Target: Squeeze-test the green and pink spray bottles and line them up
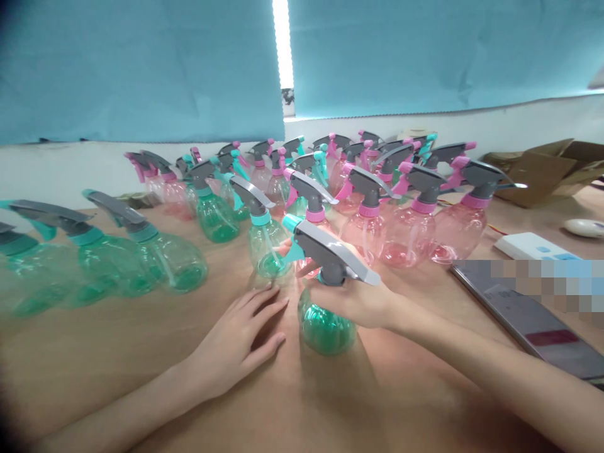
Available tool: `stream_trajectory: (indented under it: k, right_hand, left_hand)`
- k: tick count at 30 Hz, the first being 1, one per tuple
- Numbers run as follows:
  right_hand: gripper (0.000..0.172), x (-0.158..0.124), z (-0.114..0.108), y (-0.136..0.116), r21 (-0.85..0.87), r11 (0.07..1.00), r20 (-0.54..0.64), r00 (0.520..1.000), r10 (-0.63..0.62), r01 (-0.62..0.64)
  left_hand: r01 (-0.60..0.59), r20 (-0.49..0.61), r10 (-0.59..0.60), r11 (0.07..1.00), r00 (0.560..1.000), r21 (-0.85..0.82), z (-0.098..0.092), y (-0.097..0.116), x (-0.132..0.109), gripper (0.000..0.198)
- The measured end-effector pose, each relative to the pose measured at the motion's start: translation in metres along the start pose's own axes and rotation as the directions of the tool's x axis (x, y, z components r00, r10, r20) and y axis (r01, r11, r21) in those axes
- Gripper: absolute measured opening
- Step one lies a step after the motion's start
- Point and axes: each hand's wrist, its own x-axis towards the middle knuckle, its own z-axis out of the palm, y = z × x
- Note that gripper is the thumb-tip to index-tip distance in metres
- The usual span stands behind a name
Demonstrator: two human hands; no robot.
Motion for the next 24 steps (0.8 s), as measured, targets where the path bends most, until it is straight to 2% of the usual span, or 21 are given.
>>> stream_trajectory:
  k: [4,12,17,24]
  right_hand:
    - [0.011,-0.0022,0.0016,0.0055,-0.044,0.998,-0.030,0.999,0.042,-0.043]
    - [0.012,0.0002,0.0032,0.0024,-0.053,0.998,-0.052,0.998,-0.034,0.031]
    - [0.026,0.0016,0.0047,0.0003,-0.058,0.994,-0.075,0.992,-0.097,0.093]
    - [0.035,0.0032,0.0053,-0.0025,-0.072,0.987,-0.120,0.982,-0.149,0.141]
  left_hand:
    - [-0.003,0.007,0.003,1.000,1.000,0.007,-0.0009,0.0009,0.0005,0.044]
    - [0.007,0.016,-0.007,1.000,1.000,0.009,-0.0010,0.0014,0.0016,0.043]
    - [0.003,0.010,-0.003,1.000,1.000,0.011,-0.0007,0.0011,0.0018,0.044]
    - [0.004,0.025,-0.004,1.000,1.000,0.012,-0.0014,0.0017,0.0020,0.044]
